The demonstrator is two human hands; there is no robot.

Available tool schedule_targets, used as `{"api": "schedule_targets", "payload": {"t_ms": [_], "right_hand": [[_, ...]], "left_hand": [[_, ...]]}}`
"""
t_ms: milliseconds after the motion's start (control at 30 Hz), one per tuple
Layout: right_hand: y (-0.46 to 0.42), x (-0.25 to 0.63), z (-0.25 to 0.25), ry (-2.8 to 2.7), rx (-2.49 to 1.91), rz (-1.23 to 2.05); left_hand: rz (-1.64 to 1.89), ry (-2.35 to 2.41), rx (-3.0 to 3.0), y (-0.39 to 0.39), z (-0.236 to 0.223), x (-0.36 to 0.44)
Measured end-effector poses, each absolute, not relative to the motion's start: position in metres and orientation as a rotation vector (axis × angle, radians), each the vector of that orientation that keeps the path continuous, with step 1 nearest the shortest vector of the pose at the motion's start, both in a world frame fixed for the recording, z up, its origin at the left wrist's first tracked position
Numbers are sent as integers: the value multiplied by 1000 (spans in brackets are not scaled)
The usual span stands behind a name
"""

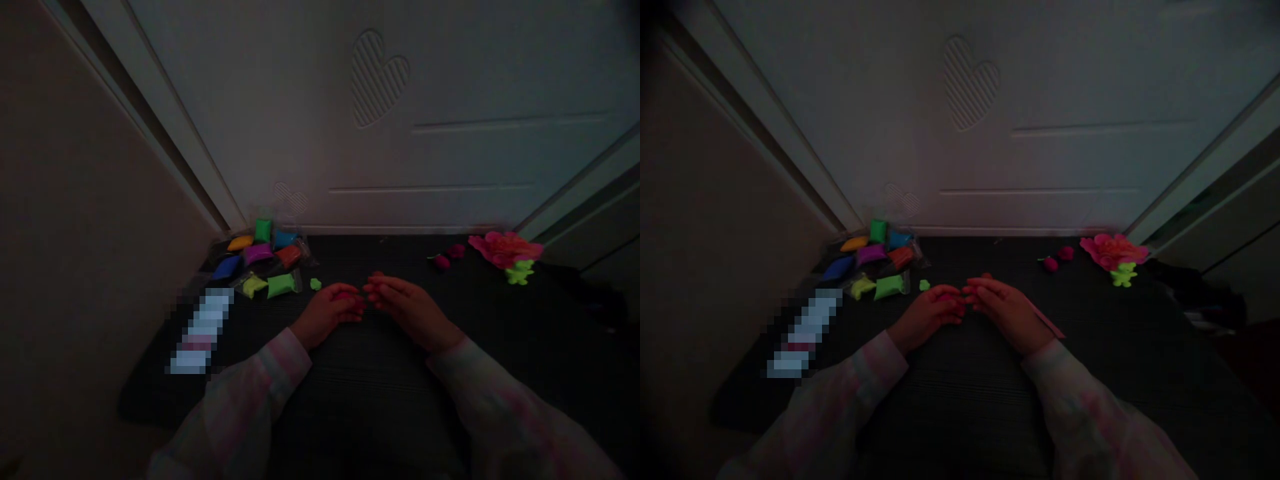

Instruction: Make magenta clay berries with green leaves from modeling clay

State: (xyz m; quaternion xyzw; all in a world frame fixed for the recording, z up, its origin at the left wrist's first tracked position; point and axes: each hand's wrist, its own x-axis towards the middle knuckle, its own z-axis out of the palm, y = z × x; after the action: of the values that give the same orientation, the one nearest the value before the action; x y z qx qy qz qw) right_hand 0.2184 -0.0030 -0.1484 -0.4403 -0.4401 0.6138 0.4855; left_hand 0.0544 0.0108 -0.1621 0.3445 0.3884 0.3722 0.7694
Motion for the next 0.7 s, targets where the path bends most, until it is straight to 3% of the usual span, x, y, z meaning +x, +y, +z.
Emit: {"api": "schedule_targets", "payload": {"t_ms": [700], "right_hand": [[-4, 212, -155, -1272, -1164, 1342]], "left_hand": [[831, 782, 675, 13, -163, 52]]}}
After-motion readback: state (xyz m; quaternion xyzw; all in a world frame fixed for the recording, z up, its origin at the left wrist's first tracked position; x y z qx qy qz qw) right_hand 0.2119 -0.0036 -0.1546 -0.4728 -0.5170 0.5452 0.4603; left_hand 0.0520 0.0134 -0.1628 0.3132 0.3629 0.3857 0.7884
